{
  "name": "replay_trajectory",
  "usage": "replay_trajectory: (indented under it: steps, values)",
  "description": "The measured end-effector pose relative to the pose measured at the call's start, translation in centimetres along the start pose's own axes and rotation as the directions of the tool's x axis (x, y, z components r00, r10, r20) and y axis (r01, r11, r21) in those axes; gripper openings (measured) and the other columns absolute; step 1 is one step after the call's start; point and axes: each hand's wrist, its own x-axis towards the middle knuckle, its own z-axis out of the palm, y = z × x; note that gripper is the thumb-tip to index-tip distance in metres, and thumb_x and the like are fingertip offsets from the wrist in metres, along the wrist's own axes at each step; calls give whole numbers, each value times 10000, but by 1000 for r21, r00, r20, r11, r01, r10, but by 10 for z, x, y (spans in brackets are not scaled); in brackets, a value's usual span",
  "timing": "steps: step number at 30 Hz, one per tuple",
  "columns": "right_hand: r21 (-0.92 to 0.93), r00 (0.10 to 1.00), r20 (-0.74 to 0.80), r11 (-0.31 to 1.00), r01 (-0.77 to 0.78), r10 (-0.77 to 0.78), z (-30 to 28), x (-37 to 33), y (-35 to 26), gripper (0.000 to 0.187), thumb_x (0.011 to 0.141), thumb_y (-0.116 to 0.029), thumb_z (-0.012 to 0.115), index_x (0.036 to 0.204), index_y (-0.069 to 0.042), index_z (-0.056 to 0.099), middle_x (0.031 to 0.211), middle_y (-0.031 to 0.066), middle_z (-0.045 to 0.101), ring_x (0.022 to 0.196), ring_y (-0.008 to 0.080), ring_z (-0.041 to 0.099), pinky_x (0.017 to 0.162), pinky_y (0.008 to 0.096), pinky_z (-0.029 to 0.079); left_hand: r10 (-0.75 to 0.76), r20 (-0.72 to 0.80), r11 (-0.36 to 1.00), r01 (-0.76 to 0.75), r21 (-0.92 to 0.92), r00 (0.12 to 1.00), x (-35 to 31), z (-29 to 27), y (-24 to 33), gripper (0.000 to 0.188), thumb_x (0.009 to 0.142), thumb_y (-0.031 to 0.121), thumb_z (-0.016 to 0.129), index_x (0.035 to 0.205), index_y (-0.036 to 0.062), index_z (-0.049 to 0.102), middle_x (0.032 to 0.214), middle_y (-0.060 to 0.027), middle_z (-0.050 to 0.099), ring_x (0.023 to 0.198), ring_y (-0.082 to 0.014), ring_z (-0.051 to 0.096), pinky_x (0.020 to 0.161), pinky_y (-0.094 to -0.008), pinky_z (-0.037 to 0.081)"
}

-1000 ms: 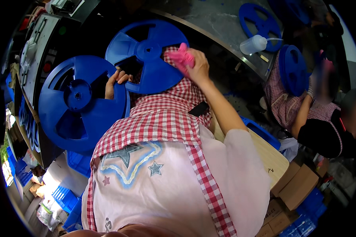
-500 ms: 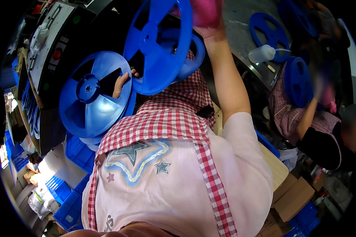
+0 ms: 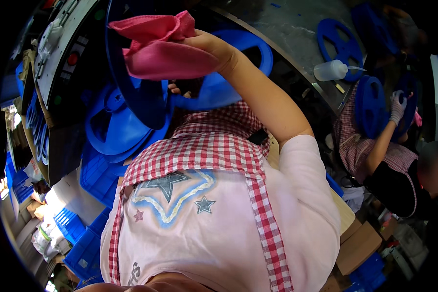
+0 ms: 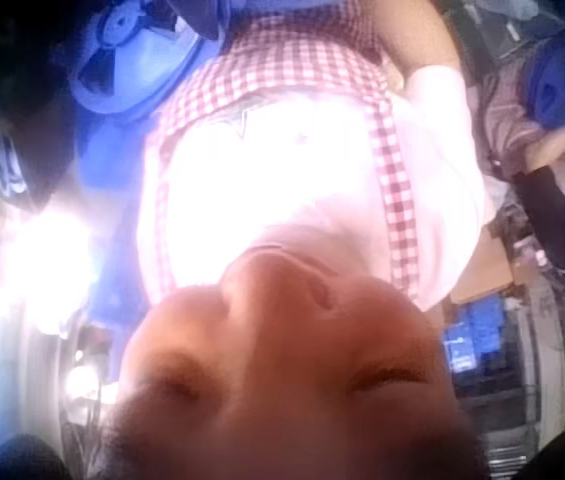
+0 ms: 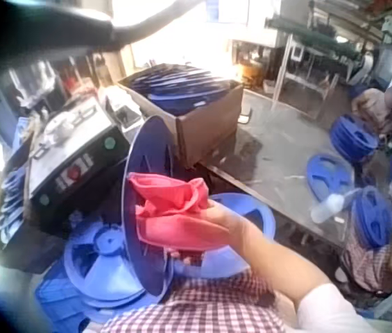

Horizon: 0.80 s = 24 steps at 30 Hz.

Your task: The person wipes blue plastic spools with a pink cloth, spraying them with liquid from a squeeze bottle as needed. They handle the spools one at a time, rotating them to clean different sides, and place cleaned spools into a cardboard box. The person also puts on a pair of gloves and continues the cleaning process.

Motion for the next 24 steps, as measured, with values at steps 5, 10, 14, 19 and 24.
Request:
replay_trajectory:
  steps: [5,10,14,19,24]
  values:
    - [-255,955,-115,920,-296,275,29,-10,-2,458,771,-133,709,1191,-13,572,1038,141,660,918,218,667,787,295,552,-7,32,997,10,-74,999,7,-8,-4,325,840,133,638,1111,73,469,881,-27,554,861,-151,578,885,-355,489]
    - [-296,869,18,833,-467,494,63,6,24,545,696,-92,773,1197,-34,565,1096,74,629,1003,175,588,898,301,472,-46,159,974,79,-212,986,33,-9,-7,332,839,128,634,1118,76,461,872,-21,545,856,-145,569,895,-356,482]
    - [-455,914,-381,833,-316,139,6,-17,0,451,780,-99,697,1203,-32,555,1073,97,638,925,188,639,800,283,524,-63,258,963,126,-239,964,47,-15,-6,338,838,124,630,1123,78,455,865,-16,538,853,-140,562,903,-357,476]
    - [-341,758,-636,830,-442,142,-103,-37,-3,378,838,-294,687,1119,-53,613,929,69,673,760,129,653,663,230,526,-109,292,990,131,-56,950,49,-22,-4,395,817,96,607,1158,85,408,848,-15,495,838,-133,518,950,-395,438]
    - [-331,684,-679,720,-610,268,-90,-33,4,377,817,-290,708,1116,-79,619,959,56,668,817,123,638,678,229,509,-183,220,976,150,158,958,31,-12,-3,556,797,89,628,1278,34,354,1040,-96,551,1058,-258,568,964,-450,448]
